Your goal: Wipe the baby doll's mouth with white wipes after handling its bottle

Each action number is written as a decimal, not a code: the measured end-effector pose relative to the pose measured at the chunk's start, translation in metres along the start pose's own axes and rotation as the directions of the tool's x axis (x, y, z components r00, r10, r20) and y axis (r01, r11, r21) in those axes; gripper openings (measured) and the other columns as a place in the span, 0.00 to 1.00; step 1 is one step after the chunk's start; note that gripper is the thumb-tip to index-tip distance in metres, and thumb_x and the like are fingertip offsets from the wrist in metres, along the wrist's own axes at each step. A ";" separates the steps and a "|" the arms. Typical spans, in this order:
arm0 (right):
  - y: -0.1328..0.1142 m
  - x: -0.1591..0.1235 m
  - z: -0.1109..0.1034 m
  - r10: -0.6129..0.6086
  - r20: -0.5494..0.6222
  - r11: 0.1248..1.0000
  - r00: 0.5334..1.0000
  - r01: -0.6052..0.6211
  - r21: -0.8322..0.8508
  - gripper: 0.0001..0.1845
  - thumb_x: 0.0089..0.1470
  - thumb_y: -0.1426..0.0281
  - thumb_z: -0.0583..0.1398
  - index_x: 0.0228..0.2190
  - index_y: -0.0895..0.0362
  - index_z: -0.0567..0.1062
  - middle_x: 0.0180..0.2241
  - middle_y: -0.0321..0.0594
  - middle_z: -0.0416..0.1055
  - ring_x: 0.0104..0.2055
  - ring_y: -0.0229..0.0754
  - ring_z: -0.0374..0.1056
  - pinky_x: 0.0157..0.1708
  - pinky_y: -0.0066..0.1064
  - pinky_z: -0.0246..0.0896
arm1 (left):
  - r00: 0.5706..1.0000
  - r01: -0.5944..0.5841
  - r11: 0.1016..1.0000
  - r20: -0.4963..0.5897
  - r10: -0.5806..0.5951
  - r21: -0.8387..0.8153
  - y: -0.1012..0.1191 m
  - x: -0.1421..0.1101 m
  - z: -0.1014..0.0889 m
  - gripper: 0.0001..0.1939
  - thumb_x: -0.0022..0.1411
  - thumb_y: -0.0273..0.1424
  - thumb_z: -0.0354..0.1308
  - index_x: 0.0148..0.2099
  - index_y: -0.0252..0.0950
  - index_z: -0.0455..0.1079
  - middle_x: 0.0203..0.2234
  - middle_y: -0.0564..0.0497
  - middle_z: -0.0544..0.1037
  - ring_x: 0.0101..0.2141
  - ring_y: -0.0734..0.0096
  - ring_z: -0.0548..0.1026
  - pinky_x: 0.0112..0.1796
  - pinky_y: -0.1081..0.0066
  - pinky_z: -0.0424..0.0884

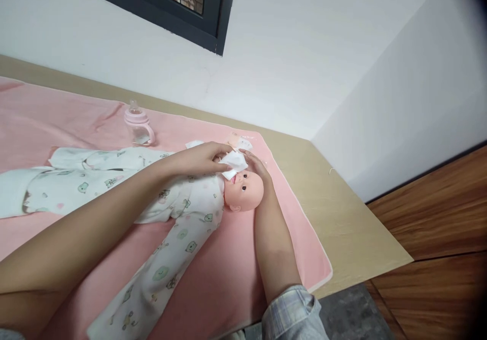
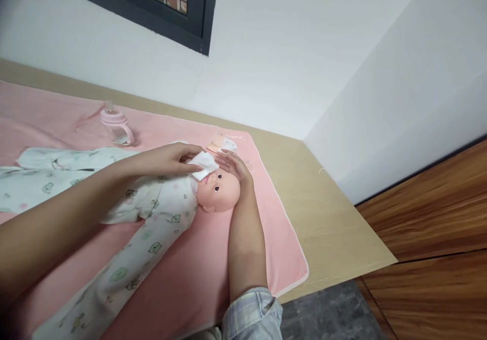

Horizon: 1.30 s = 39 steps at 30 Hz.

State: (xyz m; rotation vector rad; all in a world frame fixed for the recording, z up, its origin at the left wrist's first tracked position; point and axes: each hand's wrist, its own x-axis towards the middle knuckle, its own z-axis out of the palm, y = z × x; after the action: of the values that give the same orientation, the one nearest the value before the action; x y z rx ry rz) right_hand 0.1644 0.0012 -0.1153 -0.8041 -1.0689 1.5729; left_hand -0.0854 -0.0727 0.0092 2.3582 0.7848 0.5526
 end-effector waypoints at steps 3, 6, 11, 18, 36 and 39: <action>-0.025 -0.004 0.002 -0.043 0.058 0.998 0.997 0.045 -0.046 0.16 0.51 0.60 0.65 0.42 0.51 0.75 0.51 0.37 0.75 0.53 0.47 0.72 0.57 0.44 0.67 | 0.996 0.045 0.998 -0.078 -0.040 0.053 -0.006 -0.004 -0.011 0.21 0.60 0.37 0.57 0.54 0.35 0.67 0.30 0.52 0.72 0.28 0.68 0.69 0.28 0.74 0.59; -0.066 -0.021 0.019 -0.120 0.205 0.972 0.971 0.157 -0.173 0.14 0.52 0.59 0.66 0.37 0.54 0.77 0.56 0.39 0.71 0.56 0.47 0.70 0.57 0.41 0.66 | 0.987 0.092 0.993 -0.142 -0.080 0.080 -0.011 -0.009 -0.021 0.29 0.59 0.39 0.58 0.61 0.37 0.62 0.24 0.56 0.66 0.24 0.69 0.65 0.26 0.74 0.56; -0.117 -0.059 0.071 -0.047 0.437 0.844 0.898 0.270 -0.464 0.13 0.56 0.62 0.63 0.41 0.55 0.79 0.61 0.40 0.66 0.61 0.46 0.65 0.60 0.40 0.63 | 0.988 0.100 0.994 -0.126 -0.094 0.038 -0.015 -0.013 -0.028 0.32 0.60 0.43 0.58 0.63 0.38 0.58 0.23 0.57 0.66 0.23 0.68 0.65 0.25 0.73 0.58; -0.129 -0.076 0.112 0.107 0.562 0.647 0.820 0.372 -0.665 0.13 0.58 0.72 0.60 0.45 0.53 0.79 0.50 0.35 0.74 0.60 0.45 0.65 0.64 0.43 0.56 | 0.981 0.156 0.985 -0.126 -0.147 0.068 -0.009 -0.013 -0.027 0.34 0.60 0.40 0.56 0.65 0.34 0.54 0.22 0.57 0.65 0.23 0.68 0.65 0.24 0.72 0.56; -0.084 -0.026 0.054 -0.077 0.061 0.837 0.995 0.098 -0.539 0.18 0.55 0.58 0.63 0.44 0.54 0.79 0.53 0.41 0.74 0.51 0.42 0.72 0.58 0.40 0.64 | 0.961 0.183 0.980 -0.225 -0.162 0.077 -0.024 -0.017 -0.036 0.33 0.59 0.44 0.59 0.64 0.41 0.60 0.44 0.46 0.78 0.42 0.57 0.76 0.38 0.67 0.70; -0.060 -0.012 0.028 -0.027 -0.036 0.905 0.999 0.009 -0.425 0.16 0.54 0.62 0.64 0.45 0.54 0.78 0.54 0.41 0.73 0.49 0.42 0.74 0.58 0.41 0.65 | 0.940 0.249 0.964 -0.264 -0.217 0.092 -0.027 -0.024 -0.052 0.31 0.59 0.45 0.60 0.62 0.42 0.63 0.44 0.47 0.78 0.41 0.57 0.77 0.37 0.67 0.70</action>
State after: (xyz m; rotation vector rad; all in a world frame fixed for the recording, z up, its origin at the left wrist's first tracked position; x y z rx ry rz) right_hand 0.1644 -0.0123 -0.0496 -1.1090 -1.4107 1.3141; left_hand -0.1422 -0.0497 0.0260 2.2873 1.2293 0.7270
